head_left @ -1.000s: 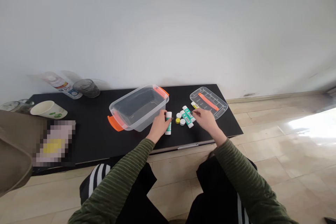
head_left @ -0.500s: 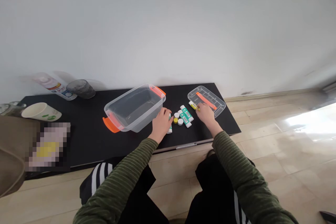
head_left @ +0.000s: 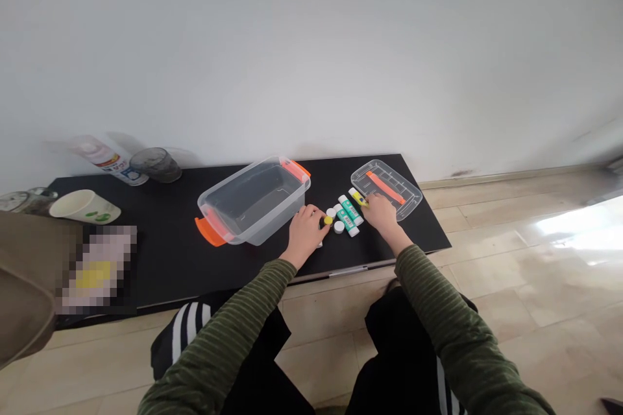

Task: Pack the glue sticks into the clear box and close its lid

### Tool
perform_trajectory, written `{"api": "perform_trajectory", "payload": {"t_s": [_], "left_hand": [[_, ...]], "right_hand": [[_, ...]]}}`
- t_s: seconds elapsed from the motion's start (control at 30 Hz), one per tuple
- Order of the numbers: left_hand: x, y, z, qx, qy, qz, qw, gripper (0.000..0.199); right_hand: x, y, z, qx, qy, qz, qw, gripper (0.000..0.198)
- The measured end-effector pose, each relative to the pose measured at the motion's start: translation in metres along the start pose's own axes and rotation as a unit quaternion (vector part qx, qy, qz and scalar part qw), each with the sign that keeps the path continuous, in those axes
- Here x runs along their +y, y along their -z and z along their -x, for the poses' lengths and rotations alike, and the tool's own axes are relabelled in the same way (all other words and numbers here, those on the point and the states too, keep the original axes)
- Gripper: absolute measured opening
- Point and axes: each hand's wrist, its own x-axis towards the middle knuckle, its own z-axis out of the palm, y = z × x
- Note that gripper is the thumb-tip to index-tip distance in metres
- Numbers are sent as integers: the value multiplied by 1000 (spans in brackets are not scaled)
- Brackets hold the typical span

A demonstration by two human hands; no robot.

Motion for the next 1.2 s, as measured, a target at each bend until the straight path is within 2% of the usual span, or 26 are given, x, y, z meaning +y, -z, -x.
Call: {"api": "perform_trajectory", "payload": {"t_s": [0.07,0.13,0.2,0.27,0.33,0.4,0.47,0.6,0.73,0.9,1.03,1.2], "left_hand": [[2,6,-3,20,45,90,995,9],[2,11,-7,27,118,226,967,12],[3,14,-9,23,192,389,901,18],[4,17,-10,20,243,539,806,22],[5,19,-10,15,271,640,719,23],[7,21,-9,6,286,691,664,24],[8,24,-8,-2,287,711,642,24],[8,27,-5,-10,265,720,641,24],[7,29,-1,-14,241,709,662,28],[6,29,1,-22,228,697,679,29],[7,29,2,-21,216,690,690,32],[7,29,3,-31,196,666,719,38]], "right_hand": [[0,5,4,24,8,-34,999,25],[-1,9,11,36,23,-82,996,26],[-4,12,22,38,52,-139,988,26],[-9,12,35,36,95,-202,974,24],[-15,11,48,36,132,-257,957,23],[-21,11,59,38,158,-291,943,24],[-25,10,67,40,176,-299,937,24],[-29,10,72,65,214,-271,936,25],[-29,10,72,105,245,-247,931,28],[-30,9,73,116,258,-237,930,29],[-33,9,75,111,245,-248,931,29],[-35,12,78,75,183,-277,941,29]]}}
